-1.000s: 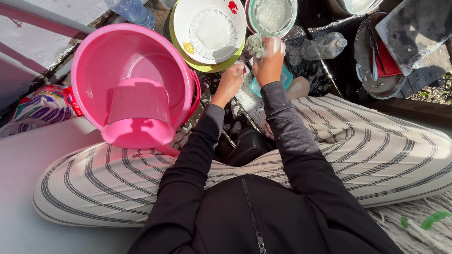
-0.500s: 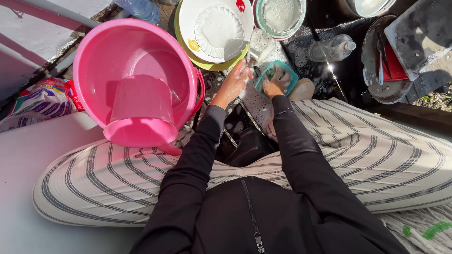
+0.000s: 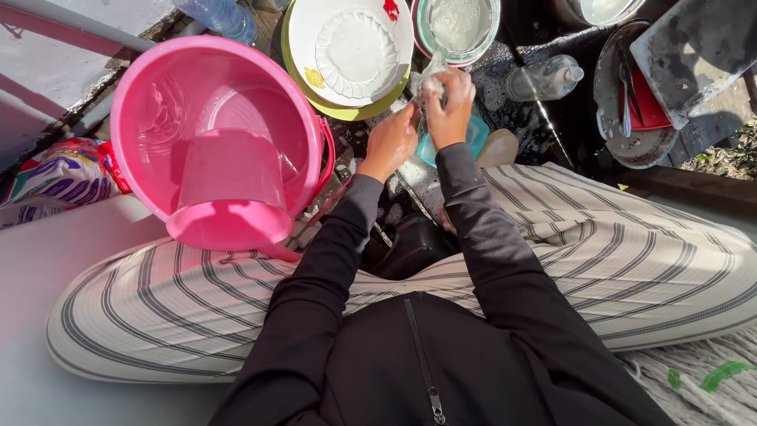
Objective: The person is washing various dishes and containers using a basin of soapy water while sitting on the floor.
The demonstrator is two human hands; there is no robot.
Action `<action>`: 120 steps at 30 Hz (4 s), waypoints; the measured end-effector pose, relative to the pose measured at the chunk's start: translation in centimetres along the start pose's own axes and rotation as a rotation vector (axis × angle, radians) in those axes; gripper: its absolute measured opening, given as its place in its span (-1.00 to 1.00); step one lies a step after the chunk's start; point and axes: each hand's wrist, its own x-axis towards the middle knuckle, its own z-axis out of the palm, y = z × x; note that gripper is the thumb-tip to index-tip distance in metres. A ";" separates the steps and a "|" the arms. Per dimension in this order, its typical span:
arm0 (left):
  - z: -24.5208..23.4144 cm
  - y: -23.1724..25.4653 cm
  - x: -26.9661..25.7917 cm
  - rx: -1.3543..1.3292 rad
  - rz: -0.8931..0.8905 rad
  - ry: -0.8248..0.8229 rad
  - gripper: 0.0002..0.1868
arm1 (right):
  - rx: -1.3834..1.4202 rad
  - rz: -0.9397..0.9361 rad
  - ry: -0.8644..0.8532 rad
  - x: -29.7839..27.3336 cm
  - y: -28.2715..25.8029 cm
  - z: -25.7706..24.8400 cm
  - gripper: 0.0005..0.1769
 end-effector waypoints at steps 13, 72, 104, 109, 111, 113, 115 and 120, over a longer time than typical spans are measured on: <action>2.9 -3.6 -1.3 0.065 0.146 0.052 -0.56 | -0.524 -0.155 -0.185 1.8 -2.5 1.2 -0.64; 4.1 -6.8 1.6 -0.088 0.195 0.033 -0.63 | -0.359 -0.290 -0.388 4.0 4.0 4.8 -0.65; -3.0 5.0 0.3 -0.604 -0.067 0.121 -0.29 | 1.324 0.919 -0.077 3.6 -1.7 -3.6 -0.39; -0.3 -0.4 1.1 -0.480 -0.061 0.088 -0.42 | 1.113 0.810 -0.434 3.5 -7.1 -4.3 -0.07; -0.5 -0.8 0.8 -0.445 -0.001 0.075 -0.49 | 0.965 0.771 -0.518 2.1 -4.2 -3.4 0.03; -0.3 -0.8 0.6 -0.571 0.111 0.010 -0.60 | 0.822 0.818 -0.377 0.6 0.2 -1.9 -0.09; 0.3 -1.5 0.5 -0.575 0.115 0.006 -0.61 | 0.827 0.784 -0.340 1.1 0.5 -1.6 -0.24; -1.5 -0.6 0.3 -0.439 0.213 0.104 -0.69 | 0.818 0.687 -0.276 2.3 -0.8 0.3 -0.59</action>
